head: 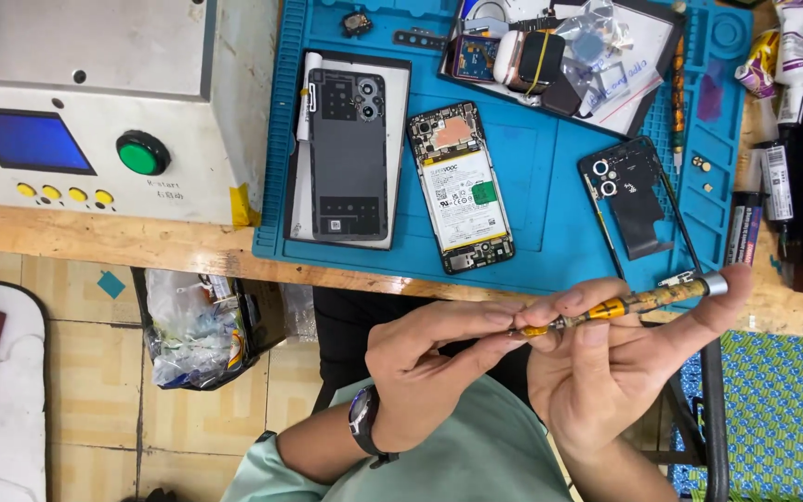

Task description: Disassembling a smartphone and testing the screen functionality on a repair bench

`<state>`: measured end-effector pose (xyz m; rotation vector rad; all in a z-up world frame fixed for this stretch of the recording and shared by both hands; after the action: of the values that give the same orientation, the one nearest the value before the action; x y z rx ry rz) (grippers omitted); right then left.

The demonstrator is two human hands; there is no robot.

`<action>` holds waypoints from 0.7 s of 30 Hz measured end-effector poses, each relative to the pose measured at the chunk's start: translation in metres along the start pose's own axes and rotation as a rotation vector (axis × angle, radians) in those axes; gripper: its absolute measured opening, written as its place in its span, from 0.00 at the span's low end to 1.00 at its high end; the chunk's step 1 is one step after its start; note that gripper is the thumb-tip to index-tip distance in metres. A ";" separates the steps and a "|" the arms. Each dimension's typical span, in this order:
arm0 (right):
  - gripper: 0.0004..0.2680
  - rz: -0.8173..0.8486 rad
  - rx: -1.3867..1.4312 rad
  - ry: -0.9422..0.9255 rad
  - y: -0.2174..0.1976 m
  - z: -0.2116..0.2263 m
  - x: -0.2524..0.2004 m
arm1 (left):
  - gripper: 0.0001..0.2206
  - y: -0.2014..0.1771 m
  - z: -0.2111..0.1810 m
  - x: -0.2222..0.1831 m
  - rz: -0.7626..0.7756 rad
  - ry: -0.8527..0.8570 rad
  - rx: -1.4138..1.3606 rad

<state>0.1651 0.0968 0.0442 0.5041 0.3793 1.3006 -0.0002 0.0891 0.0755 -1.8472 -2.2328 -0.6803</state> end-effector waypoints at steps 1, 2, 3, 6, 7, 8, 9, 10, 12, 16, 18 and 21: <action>0.32 -0.001 -0.006 -0.011 -0.001 0.001 0.000 | 0.06 0.000 -0.003 0.001 0.003 0.027 0.016; 0.32 -0.001 -0.004 -0.014 -0.001 0.001 -0.001 | 0.06 0.001 -0.003 0.000 0.005 0.029 0.015; 0.31 0.003 -0.002 -0.016 -0.002 0.001 -0.002 | 0.06 0.000 -0.003 -0.001 0.006 0.033 0.030; 0.31 0.029 0.014 -0.013 -0.003 0.000 -0.002 | 0.06 0.001 -0.005 0.002 0.000 0.040 0.027; 0.31 0.045 0.020 0.003 -0.004 -0.002 -0.003 | 0.06 0.001 -0.006 0.002 -0.012 0.030 0.009; 0.31 0.047 0.023 -0.004 -0.003 -0.001 -0.002 | 0.06 0.000 -0.006 0.002 -0.008 0.037 0.008; 0.31 0.042 -0.001 0.001 -0.002 -0.001 -0.002 | 0.05 0.000 -0.005 0.002 -0.002 0.030 0.026; 0.31 0.037 -0.027 0.006 -0.002 -0.001 -0.002 | 0.05 0.000 -0.004 0.001 0.004 0.021 0.043; 0.30 0.054 -0.036 0.000 -0.003 -0.001 -0.002 | 0.05 0.001 -0.004 0.001 0.004 0.022 0.035; 0.30 0.025 -0.076 -0.030 0.001 0.008 0.002 | 0.04 -0.002 -0.013 0.009 0.004 0.016 0.087; 0.31 -0.048 -0.152 -0.043 -0.007 0.028 0.011 | 0.04 -0.022 -0.024 0.022 0.010 0.091 0.424; 0.27 -0.099 -0.408 -0.083 -0.027 0.065 0.025 | 0.06 -0.042 -0.031 0.041 0.044 0.202 0.963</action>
<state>0.2274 0.1074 0.0837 0.1911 0.0631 1.2161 -0.0552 0.1063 0.1099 -1.2457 -1.8490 0.2152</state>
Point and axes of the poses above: each hand's wrist, its own x-axis towards the middle knuckle, its own y-axis out of the palm, z = x × y, the point moved 10 cm from there along x, towards the middle knuckle, and after that the axes turned 6 degrees about y, right-handed, at the moved point
